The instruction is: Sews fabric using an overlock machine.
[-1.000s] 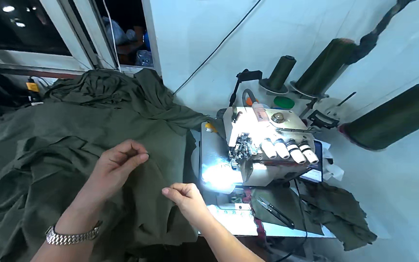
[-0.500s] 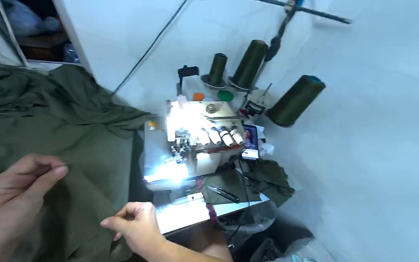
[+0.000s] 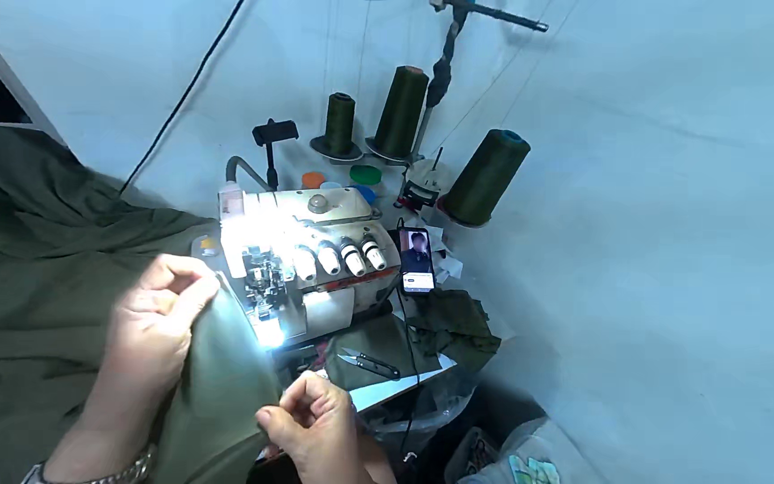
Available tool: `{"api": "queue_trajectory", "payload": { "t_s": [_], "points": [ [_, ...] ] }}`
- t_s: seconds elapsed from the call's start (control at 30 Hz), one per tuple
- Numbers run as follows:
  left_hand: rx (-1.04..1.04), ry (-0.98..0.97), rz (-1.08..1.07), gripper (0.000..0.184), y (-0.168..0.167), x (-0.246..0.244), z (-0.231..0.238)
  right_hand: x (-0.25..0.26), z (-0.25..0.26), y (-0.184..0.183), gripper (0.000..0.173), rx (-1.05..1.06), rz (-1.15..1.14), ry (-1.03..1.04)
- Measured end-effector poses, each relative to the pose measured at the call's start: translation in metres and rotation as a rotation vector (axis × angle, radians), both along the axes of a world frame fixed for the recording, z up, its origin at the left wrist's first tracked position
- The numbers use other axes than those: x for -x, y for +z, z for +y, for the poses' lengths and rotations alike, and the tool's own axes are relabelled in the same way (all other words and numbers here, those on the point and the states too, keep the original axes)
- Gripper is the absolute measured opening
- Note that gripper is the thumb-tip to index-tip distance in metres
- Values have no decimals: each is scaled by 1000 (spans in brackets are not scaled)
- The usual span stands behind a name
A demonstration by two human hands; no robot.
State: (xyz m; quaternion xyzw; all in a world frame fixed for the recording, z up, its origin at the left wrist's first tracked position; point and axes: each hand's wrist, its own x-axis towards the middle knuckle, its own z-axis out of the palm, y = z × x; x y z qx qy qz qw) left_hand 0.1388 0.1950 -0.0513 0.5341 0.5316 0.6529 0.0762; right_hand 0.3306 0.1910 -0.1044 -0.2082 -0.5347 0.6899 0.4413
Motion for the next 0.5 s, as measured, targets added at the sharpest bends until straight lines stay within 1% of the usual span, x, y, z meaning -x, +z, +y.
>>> {"api": "queue_trajectory", "payload": {
  "t_s": [0.1,0.13,0.2,0.23,0.3,0.4,0.5],
  "points": [
    [122,20,150,8,-27,-4,0,-7,-2,-34,31,171,-58,51],
    [165,49,210,9,-33,-4,-1,-8,-4,-46,30,186,-67,61],
    [217,100,299,17,-39,-4,-4,-8,-10,-64,13,148,-81,74],
    [225,115,317,19,-40,-3,-5,-8,-14,-69,8,107,-86,75],
    [217,119,309,23,-41,-3,-5,-7,-18,-76,8,21,-80,46],
    [205,129,288,30,-43,-1,-5,-4,-20,-78,11,-8,-54,0],
    [200,133,295,29,-43,-1,-5,-6,-23,-77,13,-72,-66,-24]
  ]
}}
